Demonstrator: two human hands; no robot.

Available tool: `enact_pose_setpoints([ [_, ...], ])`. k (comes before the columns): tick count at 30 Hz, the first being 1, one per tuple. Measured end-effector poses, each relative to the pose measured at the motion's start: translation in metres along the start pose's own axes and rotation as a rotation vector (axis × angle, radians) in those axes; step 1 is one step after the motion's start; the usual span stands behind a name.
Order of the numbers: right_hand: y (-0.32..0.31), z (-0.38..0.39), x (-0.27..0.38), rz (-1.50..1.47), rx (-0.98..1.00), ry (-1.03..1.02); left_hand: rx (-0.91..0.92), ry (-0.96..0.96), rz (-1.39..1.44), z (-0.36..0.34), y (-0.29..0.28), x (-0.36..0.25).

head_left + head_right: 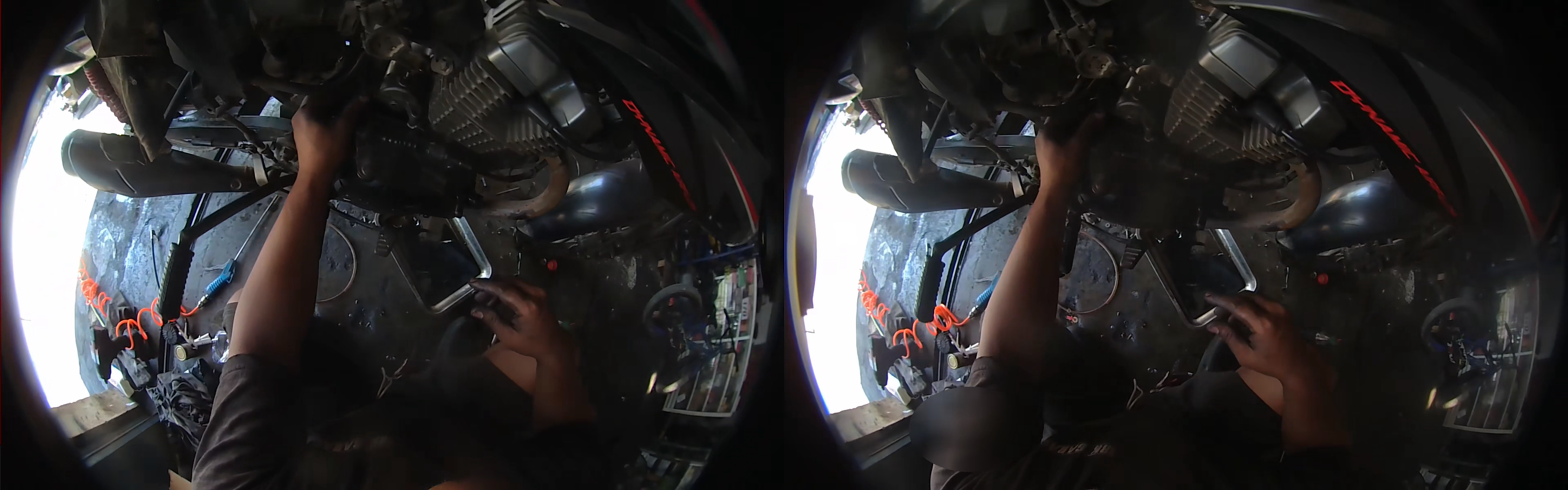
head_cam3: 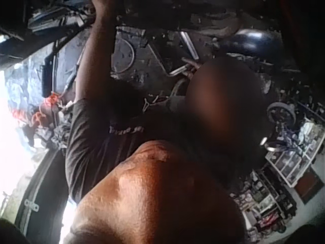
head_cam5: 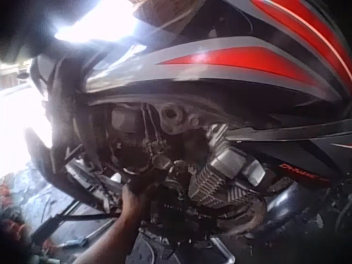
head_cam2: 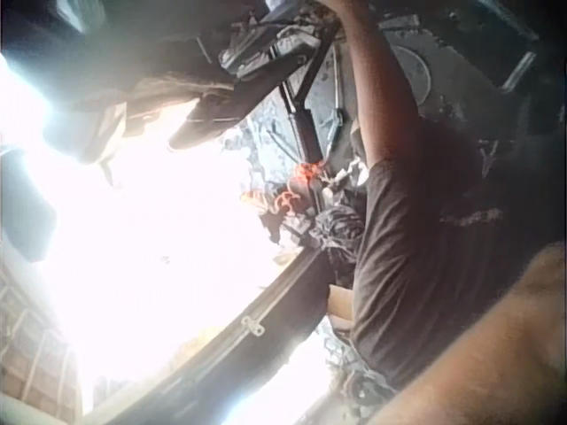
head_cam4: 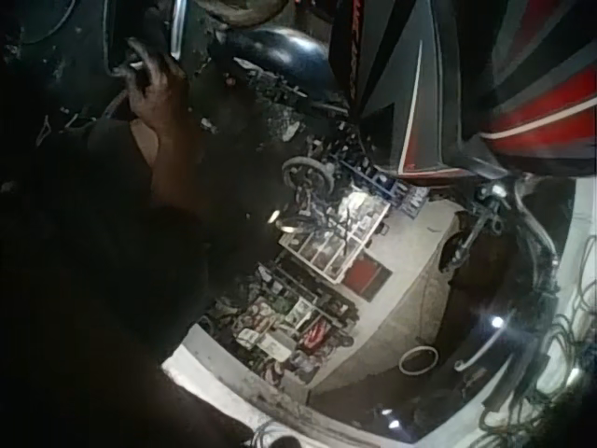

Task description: The person holds a metal component and rotates an attached rod, then aligns and inserts the component into the motorcycle engine block before tightening a fastener.

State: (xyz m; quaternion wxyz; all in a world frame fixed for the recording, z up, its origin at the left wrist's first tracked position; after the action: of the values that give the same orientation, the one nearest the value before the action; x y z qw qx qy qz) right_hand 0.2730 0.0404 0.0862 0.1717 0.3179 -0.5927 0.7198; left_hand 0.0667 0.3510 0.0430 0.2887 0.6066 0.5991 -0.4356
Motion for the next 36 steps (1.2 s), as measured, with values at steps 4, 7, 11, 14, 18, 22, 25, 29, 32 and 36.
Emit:
enact_pose_setpoints([
  [4,-0.002,-0.026,0.002,0.093,-0.035,0.038,-0.010,0.163,-0.098,-0.003,0.006,-0.002],
  [7,0.002,-0.047,0.011,0.134,-0.077,-0.003,-0.013,0.208,-0.101,-0.003,0.006,-0.001],
  [11,0.001,-0.063,0.027,0.218,-0.108,-0.038,-0.036,0.218,-0.118,-0.001,0.007,-0.006],
  [14,-0.011,-0.080,0.052,0.278,-0.162,-0.089,-0.050,0.186,-0.093,0.002,0.007,-0.010],
  [18,-0.031,-0.132,0.083,0.214,-0.265,-0.111,-0.099,0.070,0.109,0.004,0.008,-0.002],
  [22,-0.025,-0.202,0.062,0.071,-0.291,0.171,-0.225,0.137,0.074,0.004,0.010,-0.004],
  [25,-0.020,-0.224,0.043,0.277,-0.573,0.118,-0.234,0.174,0.071,0.006,0.012,-0.017],
  [29,-0.022,-0.230,0.052,0.399,-0.801,-0.004,-0.237,0.113,0.055,0.007,0.005,-0.017],
  [32,-0.026,-0.231,0.043,0.359,-0.736,-0.003,-0.246,0.119,-0.013,0.007,0.006,-0.017],
  [36,-0.028,-0.233,0.031,0.214,-0.635,0.056,-0.185,0.050,-0.012,0.007,0.008,-0.014],
])
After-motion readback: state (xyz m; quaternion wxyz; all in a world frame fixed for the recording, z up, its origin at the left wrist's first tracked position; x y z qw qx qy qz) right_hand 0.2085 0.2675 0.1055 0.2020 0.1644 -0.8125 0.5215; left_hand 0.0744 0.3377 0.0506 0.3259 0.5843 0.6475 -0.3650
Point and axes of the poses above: each hand's wrist, its own z-axis away from the middle knuckle, its own y-axis out of the palm, x = y × z, the point moved 4 cm from there along -z, towards the middle knuckle, and after that the axes turned 13 degrees about x, right-handed, at the moved point
